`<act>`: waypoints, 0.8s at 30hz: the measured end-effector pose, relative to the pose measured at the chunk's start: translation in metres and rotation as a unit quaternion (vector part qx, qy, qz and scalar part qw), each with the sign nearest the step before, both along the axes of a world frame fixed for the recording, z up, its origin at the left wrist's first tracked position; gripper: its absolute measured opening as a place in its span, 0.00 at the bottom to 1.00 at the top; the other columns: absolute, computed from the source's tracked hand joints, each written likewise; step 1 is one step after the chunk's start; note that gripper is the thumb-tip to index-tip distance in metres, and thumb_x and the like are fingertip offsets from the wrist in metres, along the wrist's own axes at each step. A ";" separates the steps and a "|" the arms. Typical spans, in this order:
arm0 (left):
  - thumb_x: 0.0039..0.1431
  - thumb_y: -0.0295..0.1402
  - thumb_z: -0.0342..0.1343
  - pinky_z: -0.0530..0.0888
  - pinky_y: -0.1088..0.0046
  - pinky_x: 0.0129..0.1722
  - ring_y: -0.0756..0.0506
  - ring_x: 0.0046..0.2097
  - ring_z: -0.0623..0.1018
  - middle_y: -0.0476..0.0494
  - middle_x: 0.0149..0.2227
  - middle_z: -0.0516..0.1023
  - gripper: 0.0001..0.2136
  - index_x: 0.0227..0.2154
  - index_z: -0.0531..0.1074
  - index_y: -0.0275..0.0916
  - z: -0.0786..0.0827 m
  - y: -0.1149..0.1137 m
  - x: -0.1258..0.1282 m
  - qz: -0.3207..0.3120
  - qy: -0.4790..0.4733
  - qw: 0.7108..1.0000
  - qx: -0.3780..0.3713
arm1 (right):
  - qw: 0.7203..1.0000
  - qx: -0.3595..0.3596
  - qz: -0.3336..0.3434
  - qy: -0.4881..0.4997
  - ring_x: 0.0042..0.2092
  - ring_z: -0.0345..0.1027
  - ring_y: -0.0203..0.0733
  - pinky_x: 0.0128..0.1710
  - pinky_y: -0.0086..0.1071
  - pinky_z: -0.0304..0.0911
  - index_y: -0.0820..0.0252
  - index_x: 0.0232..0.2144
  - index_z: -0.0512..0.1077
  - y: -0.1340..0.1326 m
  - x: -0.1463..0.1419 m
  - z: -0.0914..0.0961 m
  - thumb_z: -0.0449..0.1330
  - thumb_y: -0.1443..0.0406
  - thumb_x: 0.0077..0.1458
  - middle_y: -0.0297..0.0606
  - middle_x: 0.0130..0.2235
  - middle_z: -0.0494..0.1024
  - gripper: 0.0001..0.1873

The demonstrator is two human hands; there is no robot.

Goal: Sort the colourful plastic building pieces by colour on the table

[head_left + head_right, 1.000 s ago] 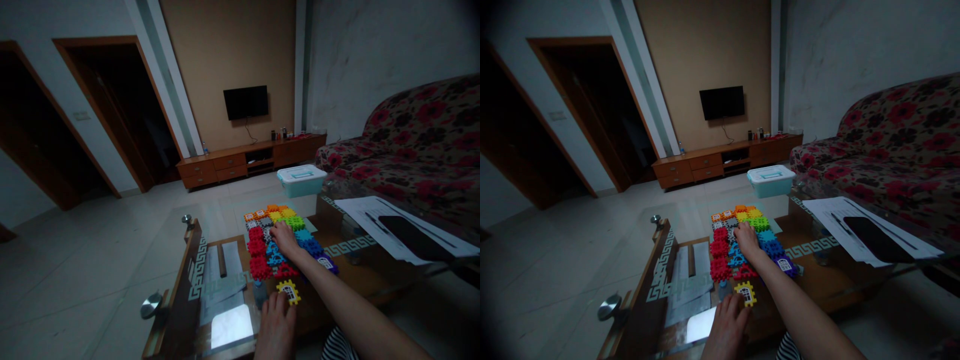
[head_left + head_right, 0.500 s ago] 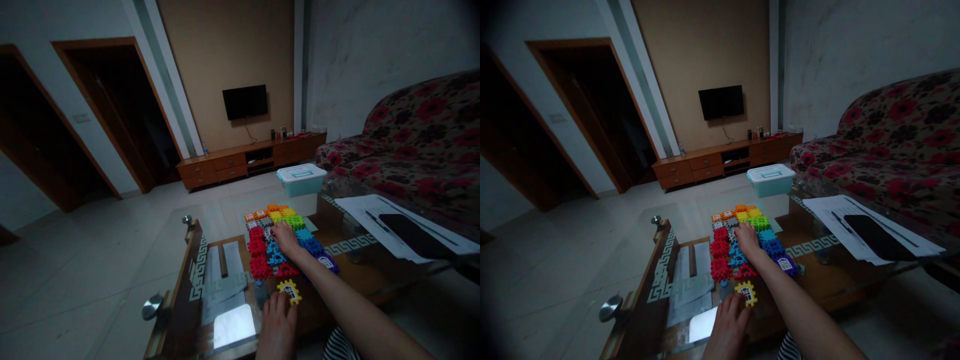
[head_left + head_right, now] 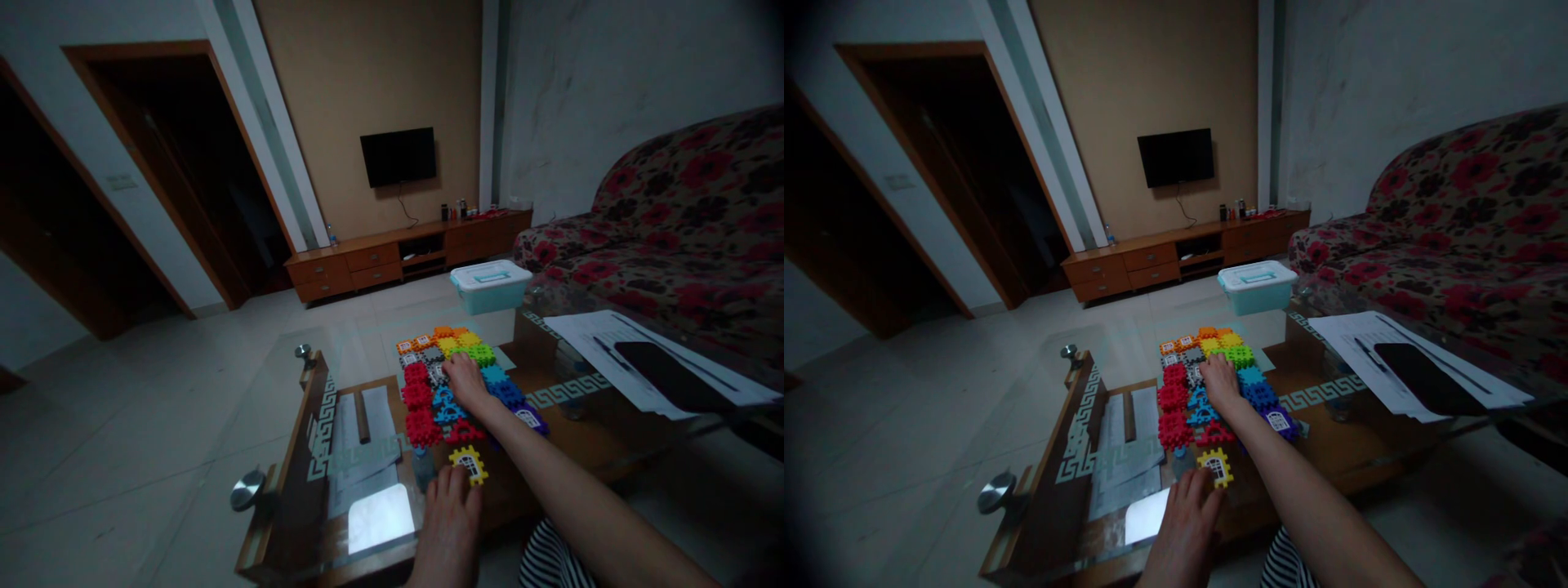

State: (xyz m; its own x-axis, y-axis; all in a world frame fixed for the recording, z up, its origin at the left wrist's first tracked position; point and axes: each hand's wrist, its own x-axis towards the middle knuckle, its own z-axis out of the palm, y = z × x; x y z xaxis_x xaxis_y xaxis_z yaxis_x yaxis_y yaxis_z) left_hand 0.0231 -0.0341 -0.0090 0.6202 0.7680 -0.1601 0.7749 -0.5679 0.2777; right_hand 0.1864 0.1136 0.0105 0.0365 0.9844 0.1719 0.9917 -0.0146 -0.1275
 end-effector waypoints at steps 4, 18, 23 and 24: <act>0.63 0.27 0.48 0.64 0.54 0.62 0.37 0.64 0.62 0.41 0.64 0.63 0.19 0.56 0.68 0.42 0.001 0.001 0.001 0.003 0.005 1.000 -0.002 | 1.000 -0.001 -0.005 0.001 0.50 0.62 0.50 0.46 0.37 0.53 0.60 0.41 0.75 -0.001 -0.001 0.002 0.50 0.73 0.60 0.48 0.46 0.74 0.14; 0.64 0.29 0.48 0.63 0.55 0.62 0.38 0.63 0.62 0.40 0.63 0.63 0.18 0.56 0.68 0.41 0.001 0.001 0.002 0.001 0.014 1.000 -0.002 | 1.000 0.001 0.007 0.022 0.51 0.62 0.49 0.47 0.37 0.53 0.61 0.42 0.74 0.002 0.002 -0.001 0.52 0.70 0.60 0.46 0.45 0.75 0.12; 0.63 0.27 0.47 0.62 0.55 0.63 0.38 0.64 0.61 0.40 0.64 0.62 0.20 0.57 0.66 0.42 0.001 0.001 0.001 -0.005 0.012 1.000 -0.002 | 0.998 0.022 0.025 0.051 0.52 0.61 0.49 0.49 0.37 0.54 0.58 0.45 0.73 0.003 -0.004 -0.006 0.57 0.64 0.59 0.44 0.48 0.73 0.12; 0.63 0.26 0.47 0.62 0.55 0.63 0.38 0.64 0.61 0.40 0.64 0.62 0.20 0.58 0.66 0.42 -0.001 0.001 0.001 -0.007 0.012 1.000 0.001 | 0.998 0.025 0.027 0.054 0.52 0.61 0.49 0.49 0.37 0.54 0.58 0.45 0.72 0.003 -0.007 -0.007 0.57 0.64 0.59 0.43 0.48 0.73 0.12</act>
State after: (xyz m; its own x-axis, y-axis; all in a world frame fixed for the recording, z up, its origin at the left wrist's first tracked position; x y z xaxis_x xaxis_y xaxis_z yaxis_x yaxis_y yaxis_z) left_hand 0.0242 -0.0329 -0.0103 0.6265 0.7599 -0.1734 0.7735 -0.5787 0.2586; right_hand 0.1799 0.1166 0.0031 0.0042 0.9757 0.2189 0.9713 0.0481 -0.2330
